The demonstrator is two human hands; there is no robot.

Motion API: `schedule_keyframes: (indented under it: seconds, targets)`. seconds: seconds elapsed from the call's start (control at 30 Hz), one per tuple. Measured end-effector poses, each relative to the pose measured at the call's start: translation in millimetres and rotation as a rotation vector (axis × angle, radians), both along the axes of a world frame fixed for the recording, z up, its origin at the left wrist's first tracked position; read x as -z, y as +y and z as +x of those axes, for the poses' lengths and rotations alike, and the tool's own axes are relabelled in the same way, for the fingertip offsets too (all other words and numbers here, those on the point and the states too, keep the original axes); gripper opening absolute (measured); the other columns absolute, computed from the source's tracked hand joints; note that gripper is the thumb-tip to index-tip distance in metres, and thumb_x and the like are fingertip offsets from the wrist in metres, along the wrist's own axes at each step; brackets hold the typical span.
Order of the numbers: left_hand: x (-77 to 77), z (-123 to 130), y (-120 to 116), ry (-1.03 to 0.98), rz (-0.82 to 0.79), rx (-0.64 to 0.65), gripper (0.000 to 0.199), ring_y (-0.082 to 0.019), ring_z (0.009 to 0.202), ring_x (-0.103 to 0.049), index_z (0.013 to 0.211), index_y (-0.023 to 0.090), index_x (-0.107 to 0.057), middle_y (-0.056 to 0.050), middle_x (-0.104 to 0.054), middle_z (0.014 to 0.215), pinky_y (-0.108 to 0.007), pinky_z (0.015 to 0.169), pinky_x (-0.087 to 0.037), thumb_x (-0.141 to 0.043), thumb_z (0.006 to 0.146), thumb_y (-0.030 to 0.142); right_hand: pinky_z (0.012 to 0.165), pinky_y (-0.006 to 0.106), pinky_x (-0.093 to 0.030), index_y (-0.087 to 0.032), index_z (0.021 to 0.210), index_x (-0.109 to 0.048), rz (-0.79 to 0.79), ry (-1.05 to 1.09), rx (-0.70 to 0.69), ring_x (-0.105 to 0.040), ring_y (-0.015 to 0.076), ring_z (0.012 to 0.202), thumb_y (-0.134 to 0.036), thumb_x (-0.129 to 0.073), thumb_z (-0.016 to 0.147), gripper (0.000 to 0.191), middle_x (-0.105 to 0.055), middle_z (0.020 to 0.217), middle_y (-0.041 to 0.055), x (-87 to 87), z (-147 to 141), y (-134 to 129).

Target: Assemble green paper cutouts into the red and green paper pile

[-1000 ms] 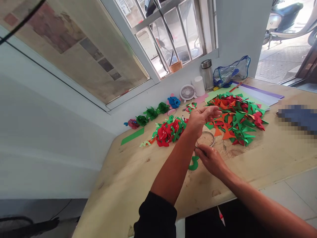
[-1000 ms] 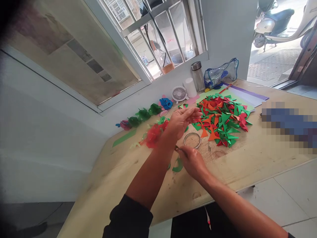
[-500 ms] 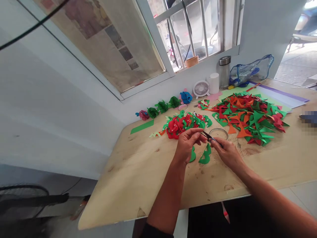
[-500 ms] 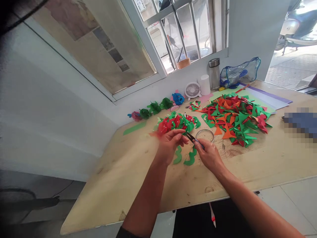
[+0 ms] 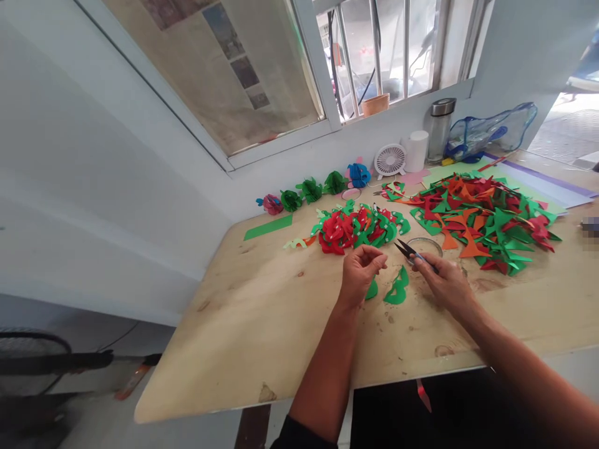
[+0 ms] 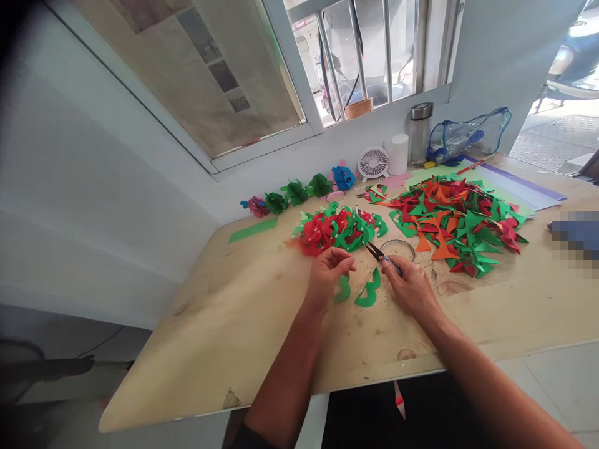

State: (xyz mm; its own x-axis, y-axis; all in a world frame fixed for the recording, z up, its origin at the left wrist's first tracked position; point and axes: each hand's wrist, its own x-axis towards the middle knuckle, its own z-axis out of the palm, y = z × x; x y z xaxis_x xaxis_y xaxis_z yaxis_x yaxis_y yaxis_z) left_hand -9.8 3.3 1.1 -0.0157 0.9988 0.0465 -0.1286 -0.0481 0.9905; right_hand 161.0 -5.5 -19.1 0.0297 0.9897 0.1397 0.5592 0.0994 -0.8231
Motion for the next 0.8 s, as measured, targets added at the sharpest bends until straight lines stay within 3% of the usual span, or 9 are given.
schedule_keyframes:
  seconds: [0.17,0.3,0.5,0.63,0.8]
  targets:
    - [7.4,-0.4,-0.8,0.265,0.053,0.031,0.026,-0.008,0.045,-0.046,0.063,0.016,-0.056,0.004,-0.051,0.049,-0.021,0.049,-0.036,-0.061,0.074,0.04,0.051,0.024,-0.039,-0.017,0.09,-0.072,-0.001,-0.016,0.012,-0.056,0.0161,0.058,-0.044,-0.047,0.082,0.038,-0.066,0.063,0.0031,-1.8,1.6,0.9]
    - [9.7,-2.3,-3.3,0.597,0.182,0.033,0.033,-0.011,0.053,-0.05,0.062,0.017,-0.058,0.002,-0.055,0.054,-0.023,0.054,-0.037,-0.053,0.082,0.043,0.052,0.024,-0.038,-0.016,0.091,-0.072,0.007,-0.014,0.007,-0.056,0.016,0.059,-0.044,-0.047,0.082,0.038,-0.065,0.064,0.0025,-2.7,1.7,1.0]
    - [5.8,1.2,-5.7,1.008,0.336,0.187,0.019,-0.017,0.071,-0.055,0.069,0.02,-0.059,-0.001,-0.061,0.068,-0.029,0.067,-0.039,-0.07,0.067,0.035,0.052,0.024,-0.035,-0.016,0.088,-0.071,0.009,-0.049,0.004,-0.053,0.015,0.057,-0.046,-0.049,0.081,0.038,-0.061,0.061,0.0012,-4.7,2.2,0.7]
    - [6.6,1.7,-6.9,1.117,0.342,0.22,0.016,-0.019,0.076,-0.055,0.067,0.02,-0.056,-0.003,-0.062,0.072,-0.031,0.069,-0.038,-0.069,0.068,0.03,0.051,0.024,-0.035,-0.016,0.088,-0.071,0.014,-0.026,0.015,-0.053,0.0154,0.058,-0.047,-0.045,0.083,0.041,-0.061,0.061,0.0017,-2.6,3.4,1.9]
    - [10.9,-0.7,-5.6,1.094,0.345,0.188,0.015,-0.019,0.072,-0.054,0.058,0.02,-0.052,-0.003,-0.06,0.066,-0.031,0.066,-0.037,-0.06,0.07,0.018,0.053,0.024,-0.037,-0.016,0.088,-0.071,0.01,0.001,0.021,-0.056,0.0162,0.061,-0.046,-0.044,0.083,0.04,-0.065,0.066,0.0033,0.0,4.7,3.5]
